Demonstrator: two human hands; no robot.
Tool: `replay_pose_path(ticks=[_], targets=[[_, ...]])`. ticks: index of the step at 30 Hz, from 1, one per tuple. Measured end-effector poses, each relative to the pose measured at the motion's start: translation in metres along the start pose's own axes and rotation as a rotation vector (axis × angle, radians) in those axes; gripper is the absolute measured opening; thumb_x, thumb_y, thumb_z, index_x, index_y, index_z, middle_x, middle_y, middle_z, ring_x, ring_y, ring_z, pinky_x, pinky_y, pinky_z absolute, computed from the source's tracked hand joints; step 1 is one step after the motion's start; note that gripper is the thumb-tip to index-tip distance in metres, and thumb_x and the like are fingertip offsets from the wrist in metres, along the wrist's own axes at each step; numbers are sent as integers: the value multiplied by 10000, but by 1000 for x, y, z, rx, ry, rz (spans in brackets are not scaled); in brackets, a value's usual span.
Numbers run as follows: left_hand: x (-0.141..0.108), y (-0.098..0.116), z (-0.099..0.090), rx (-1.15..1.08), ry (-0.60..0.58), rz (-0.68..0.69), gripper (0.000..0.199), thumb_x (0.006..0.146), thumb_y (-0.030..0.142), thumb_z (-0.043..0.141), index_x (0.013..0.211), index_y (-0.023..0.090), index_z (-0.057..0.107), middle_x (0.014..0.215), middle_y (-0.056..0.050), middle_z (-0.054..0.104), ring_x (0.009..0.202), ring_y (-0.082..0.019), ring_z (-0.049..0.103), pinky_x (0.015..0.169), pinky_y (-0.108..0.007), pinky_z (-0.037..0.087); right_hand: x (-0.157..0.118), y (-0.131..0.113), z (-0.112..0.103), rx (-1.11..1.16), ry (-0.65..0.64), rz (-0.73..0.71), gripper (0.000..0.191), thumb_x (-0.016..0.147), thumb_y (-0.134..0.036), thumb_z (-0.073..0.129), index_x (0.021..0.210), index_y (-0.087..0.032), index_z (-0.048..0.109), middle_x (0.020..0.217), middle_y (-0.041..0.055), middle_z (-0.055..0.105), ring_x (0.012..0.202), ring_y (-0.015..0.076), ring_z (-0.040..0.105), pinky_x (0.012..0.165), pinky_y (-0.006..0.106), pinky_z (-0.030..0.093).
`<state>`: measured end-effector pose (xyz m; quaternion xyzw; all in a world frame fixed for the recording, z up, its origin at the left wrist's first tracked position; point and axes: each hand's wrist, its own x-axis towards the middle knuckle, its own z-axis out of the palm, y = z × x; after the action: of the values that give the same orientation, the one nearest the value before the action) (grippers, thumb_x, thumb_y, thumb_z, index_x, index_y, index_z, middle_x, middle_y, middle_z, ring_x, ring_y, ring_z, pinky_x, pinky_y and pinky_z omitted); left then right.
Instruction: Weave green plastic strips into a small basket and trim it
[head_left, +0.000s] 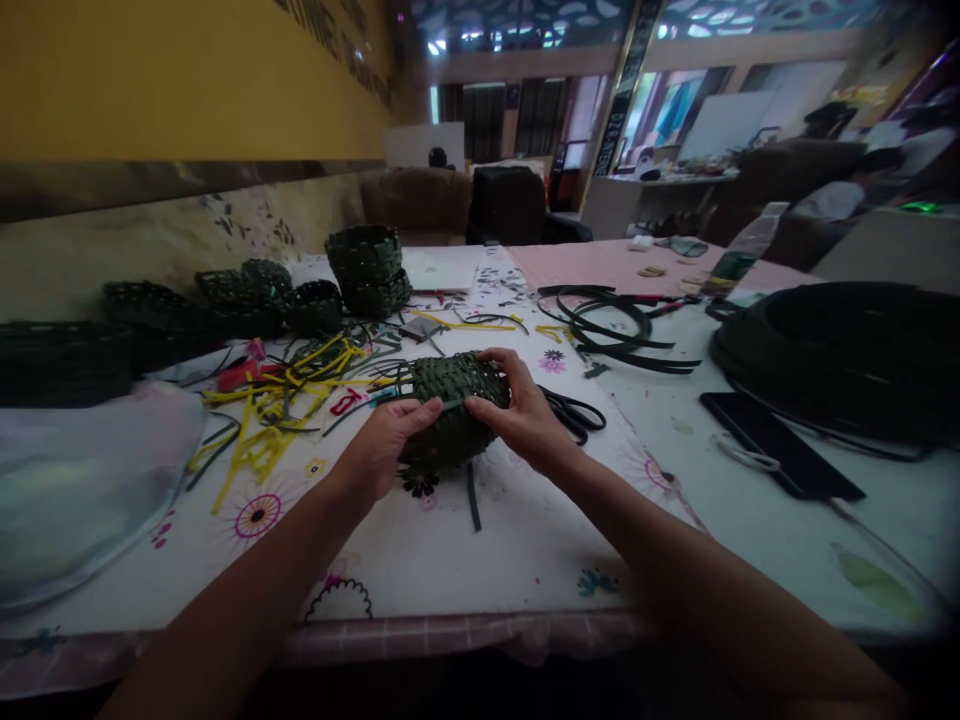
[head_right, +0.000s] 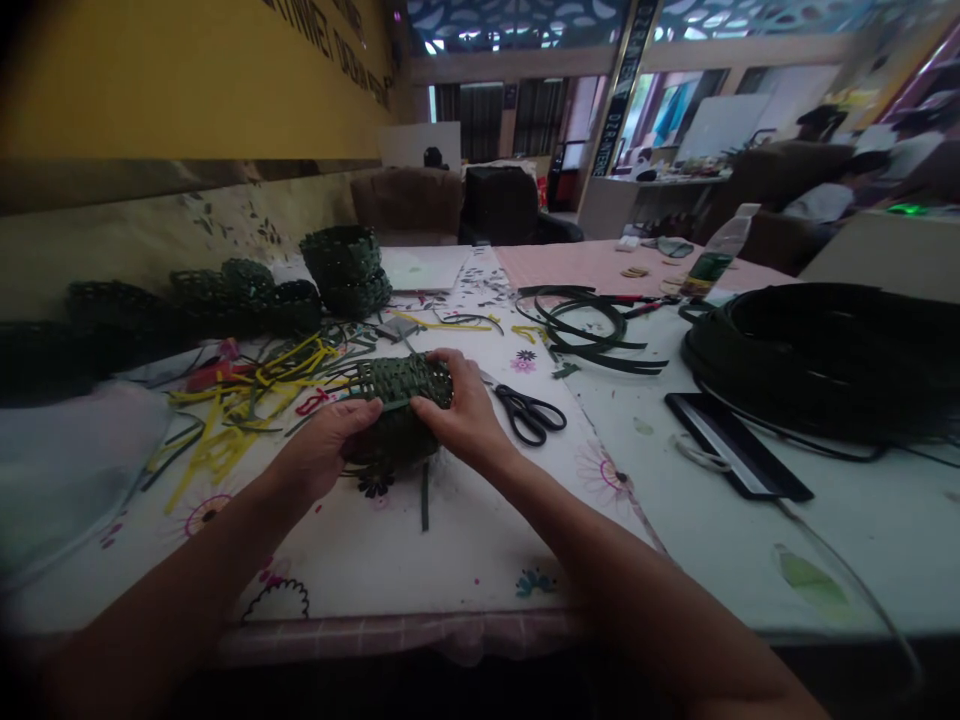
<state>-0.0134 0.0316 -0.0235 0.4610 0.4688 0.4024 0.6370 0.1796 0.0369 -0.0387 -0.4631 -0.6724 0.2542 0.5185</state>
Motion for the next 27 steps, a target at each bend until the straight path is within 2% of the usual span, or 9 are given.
replay_pose_path(ticks=[3,8,17,24,27], targets=[[-3,2,6,0,34,13,488,584,545,878,616,153,589,566,21,549,514,-98,499,524,-240,399,-1,1,-3,10,-20,1,435,791,-251,644,1197,-301,493,1163,76,613,1059,271,568,887,476,521],[-4,2,16,-48,48,-4,484,536,526,898,634,149,612,574,6,597,509,-119,548,504,-244,427,-3,0,-5,25,-55,2,428,815,-245,636,1212,-293,483,1187,85,623,1073,273,573,869,465,525],[-4,-5,10,15,47,50,434,617,502,861,681,132,644,600,-2,613,547,-126,565,551,-256,466,-4,-1,-5,2,-72,-17,437,828,-245,641,1232,-294,482,1231,87,612,1106,277,574,894,468,524],[-4,-8,16,-77,106,35,437,532,472,914,658,131,671,608,-5,646,535,-124,571,542,-255,474,-7,-3,-5,-11,-79,-5,446,835,-256,650,1243,-293,474,1277,99,582,1123,281,567,903,483,526],[-4,-8,15,-79,75,35,469,539,507,919,705,131,693,633,-10,665,563,-137,595,567,-263,493,-7,-2,-5,9,-89,4,443,851,-267,642,1257,-298,470,1259,94,598,1118,280,570,874,467,534]])
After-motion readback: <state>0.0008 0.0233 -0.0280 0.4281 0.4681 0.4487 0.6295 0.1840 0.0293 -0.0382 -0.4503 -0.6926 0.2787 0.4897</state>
